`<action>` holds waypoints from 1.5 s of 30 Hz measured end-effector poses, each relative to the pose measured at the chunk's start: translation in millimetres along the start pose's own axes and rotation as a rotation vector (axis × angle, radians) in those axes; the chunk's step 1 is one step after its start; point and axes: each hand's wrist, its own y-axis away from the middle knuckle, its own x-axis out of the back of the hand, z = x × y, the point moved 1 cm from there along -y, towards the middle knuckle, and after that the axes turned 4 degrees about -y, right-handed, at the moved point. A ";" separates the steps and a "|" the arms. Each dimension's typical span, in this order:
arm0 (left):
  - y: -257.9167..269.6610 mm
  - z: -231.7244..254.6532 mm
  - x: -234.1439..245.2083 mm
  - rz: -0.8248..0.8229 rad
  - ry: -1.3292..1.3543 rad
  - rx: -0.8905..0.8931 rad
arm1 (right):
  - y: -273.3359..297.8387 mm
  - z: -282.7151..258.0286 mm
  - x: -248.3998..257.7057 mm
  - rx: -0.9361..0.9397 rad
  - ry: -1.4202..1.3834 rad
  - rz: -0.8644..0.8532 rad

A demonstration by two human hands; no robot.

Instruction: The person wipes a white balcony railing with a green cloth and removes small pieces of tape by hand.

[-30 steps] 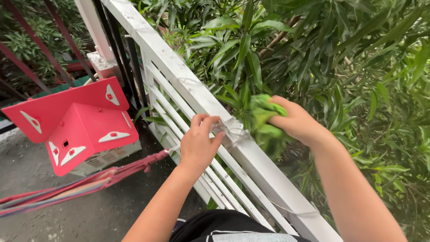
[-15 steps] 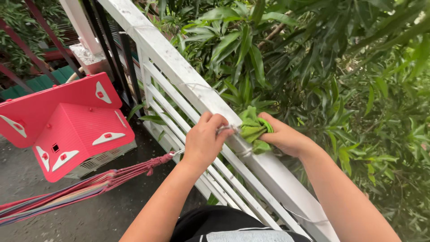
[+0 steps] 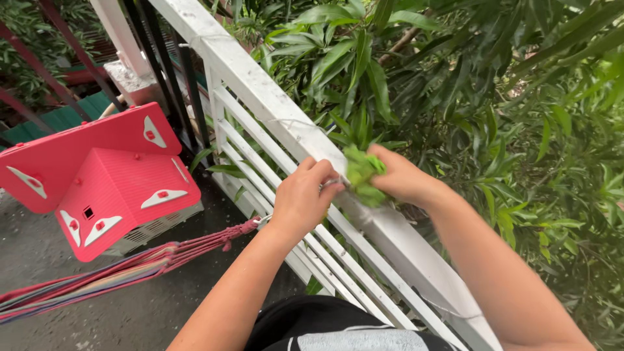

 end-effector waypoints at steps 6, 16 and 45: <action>-1.9 -0.9 1.6 0.005 -0.025 -0.013 | 4.3 5.5 -10.6 0.146 0.079 0.194; -2.7 2.5 -8.5 0.123 -0.190 -0.145 | 177.6 29.1 37.2 -0.200 0.365 0.181; -8.1 -12.6 11.3 0.047 -0.106 -0.234 | 66.5 -36.9 -127.9 0.016 0.925 0.790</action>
